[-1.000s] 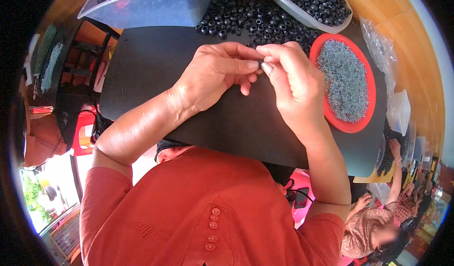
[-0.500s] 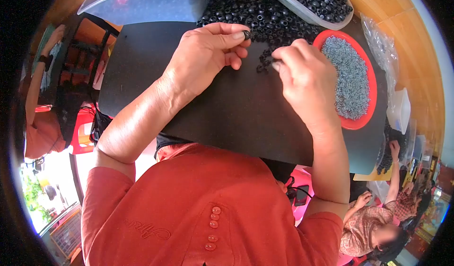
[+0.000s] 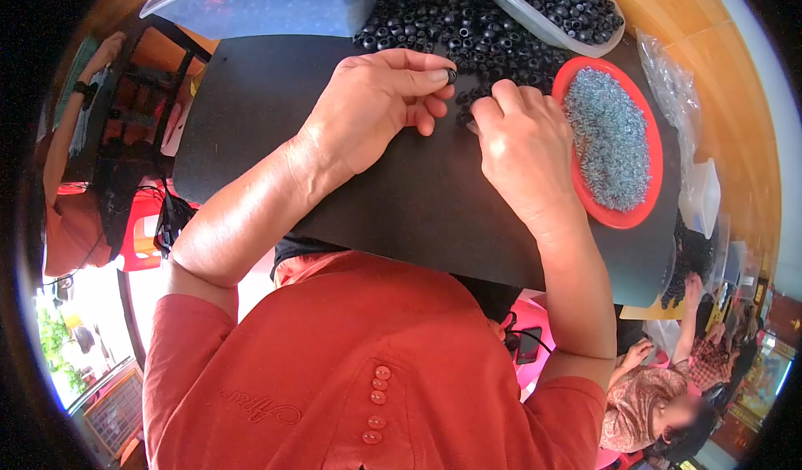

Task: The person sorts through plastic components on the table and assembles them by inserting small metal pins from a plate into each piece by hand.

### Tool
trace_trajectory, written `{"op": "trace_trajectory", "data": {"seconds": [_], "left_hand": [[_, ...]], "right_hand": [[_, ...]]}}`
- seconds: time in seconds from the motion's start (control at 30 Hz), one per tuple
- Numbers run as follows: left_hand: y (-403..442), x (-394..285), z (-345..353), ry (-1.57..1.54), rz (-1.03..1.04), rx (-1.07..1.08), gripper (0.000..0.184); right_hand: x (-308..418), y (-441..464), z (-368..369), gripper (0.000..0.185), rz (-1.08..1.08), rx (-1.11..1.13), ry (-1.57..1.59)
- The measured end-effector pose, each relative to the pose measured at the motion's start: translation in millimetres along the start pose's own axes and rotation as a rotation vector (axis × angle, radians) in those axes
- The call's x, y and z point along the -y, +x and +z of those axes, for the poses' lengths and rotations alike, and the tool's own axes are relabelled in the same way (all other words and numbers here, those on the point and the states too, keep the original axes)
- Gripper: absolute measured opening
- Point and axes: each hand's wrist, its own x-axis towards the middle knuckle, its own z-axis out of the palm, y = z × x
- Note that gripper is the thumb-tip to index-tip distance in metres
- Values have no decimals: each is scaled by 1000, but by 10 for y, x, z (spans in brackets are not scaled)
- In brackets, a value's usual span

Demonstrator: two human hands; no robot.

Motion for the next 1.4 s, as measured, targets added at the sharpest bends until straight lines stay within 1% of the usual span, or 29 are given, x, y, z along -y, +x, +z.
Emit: {"op": "trace_trajectory", "data": {"seconds": [0.13, 0.23, 0.33, 0.43, 0.47, 0.53, 0.57, 0.67, 0.77, 0.87, 1.07, 1.17, 1.27, 1.37, 1.4], "left_hand": [[7, 3, 5, 9, -7, 6, 21], [12, 6, 19, 2, -12, 32, 21], [11, 21, 34, -29, -18, 58, 20], [32, 49, 44, -98, -28, 64, 16], [32, 53, 54, -68, -33, 77, 18], [21, 66, 71, -9, -42, 102, 21], [20, 74, 77, -13, -50, 115, 21], [18, 94, 86, -29, -73, 142, 21], [-3, 101, 91, -54, -84, 137, 20], [-11, 88, 94, -71, -69, 127, 19], [-19, 87, 94, -68, -60, 116, 18], [-17, 103, 90, -72, -55, 114, 19], [-14, 107, 79, -75, -52, 109, 19], [-24, 102, 93, -59, -41, 100, 18], [-31, 99, 100, -53, -37, 99, 18]], "right_hand": [[17, 18, -17, 4, -12, -24, -1], [4, 5, -12, 6, -22, 40, -31], [-5, 5, -14, 6, -7, 14, -26], [-65, -5, -66, 6, 261, -115, 545], [-99, 10, -103, 6, 317, -163, 799], [-87, 16, -168, 9, 539, -205, 1294], [-97, 14, -177, 12, 520, -205, 1369], [-64, 17, -134, 12, 550, -221, 1488], [-33, 28, -83, 11, 583, -217, 1551], [-28, 33, -68, 11, 621, -153, 1614], [30, 41, -88, 13, 631, -155, 1448], [43, 41, -94, 13, 635, -167, 1419], [81, 36, -86, 17, 520, -210, 1245], [59, 15, -43, 17, 450, -245, 1152], [63, 14, -51, 16, 465, -242, 1165]]}}
